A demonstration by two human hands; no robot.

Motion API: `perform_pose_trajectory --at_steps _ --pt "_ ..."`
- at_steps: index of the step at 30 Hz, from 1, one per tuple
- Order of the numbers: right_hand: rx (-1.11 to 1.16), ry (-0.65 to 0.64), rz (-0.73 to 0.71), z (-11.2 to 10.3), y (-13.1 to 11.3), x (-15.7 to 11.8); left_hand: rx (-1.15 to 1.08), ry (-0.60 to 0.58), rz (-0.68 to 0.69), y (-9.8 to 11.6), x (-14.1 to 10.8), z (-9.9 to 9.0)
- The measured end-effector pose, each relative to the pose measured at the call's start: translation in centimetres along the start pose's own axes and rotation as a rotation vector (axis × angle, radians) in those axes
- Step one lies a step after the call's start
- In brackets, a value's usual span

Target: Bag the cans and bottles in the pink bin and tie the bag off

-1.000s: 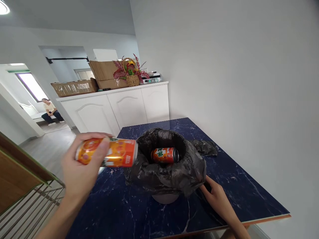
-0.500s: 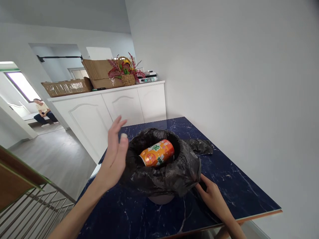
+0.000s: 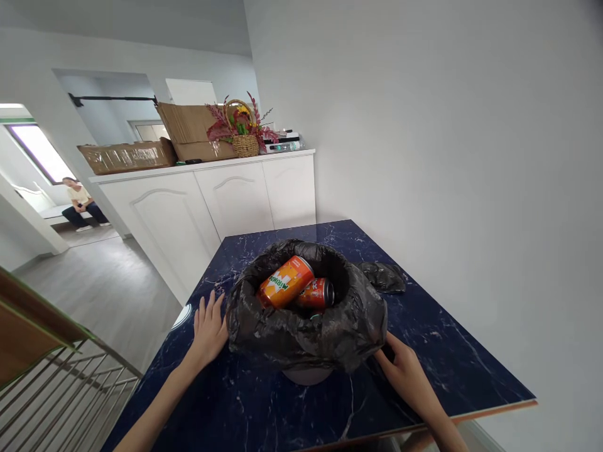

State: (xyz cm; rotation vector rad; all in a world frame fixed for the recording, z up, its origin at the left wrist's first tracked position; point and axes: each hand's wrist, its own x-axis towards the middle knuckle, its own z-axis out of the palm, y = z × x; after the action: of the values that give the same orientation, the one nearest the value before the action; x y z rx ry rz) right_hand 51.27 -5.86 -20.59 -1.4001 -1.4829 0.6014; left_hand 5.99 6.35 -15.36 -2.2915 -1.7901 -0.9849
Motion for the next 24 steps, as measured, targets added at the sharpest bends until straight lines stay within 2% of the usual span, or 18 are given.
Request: perform_pose_trajectory --at_steps 2,6,14,20,24 --pt "-0.016 0.004 0.005 0.1 0.3 -0.1 0.074 -0.089 -0.038 -1.7 -1.8 1.3" --pt "-0.044 0.008 0.013 0.1 0.8 -0.2 0.217 -0.246 -0.047 -2.5 -3.4 2.1" --pt "-0.079 0.021 0.050 0.3 1.7 -0.4 0.239 -0.249 -0.023 -3.5 -3.6 2.8" --pt "-0.095 -0.008 0.108 0.1 2.2 -0.6 0.286 -0.303 -0.058 -3.2 -3.6 2.8" --pt "-0.115 0.022 0.076 0.2 2.3 -0.5 0.288 -0.292 -0.057 -3.0 -3.7 2.8"
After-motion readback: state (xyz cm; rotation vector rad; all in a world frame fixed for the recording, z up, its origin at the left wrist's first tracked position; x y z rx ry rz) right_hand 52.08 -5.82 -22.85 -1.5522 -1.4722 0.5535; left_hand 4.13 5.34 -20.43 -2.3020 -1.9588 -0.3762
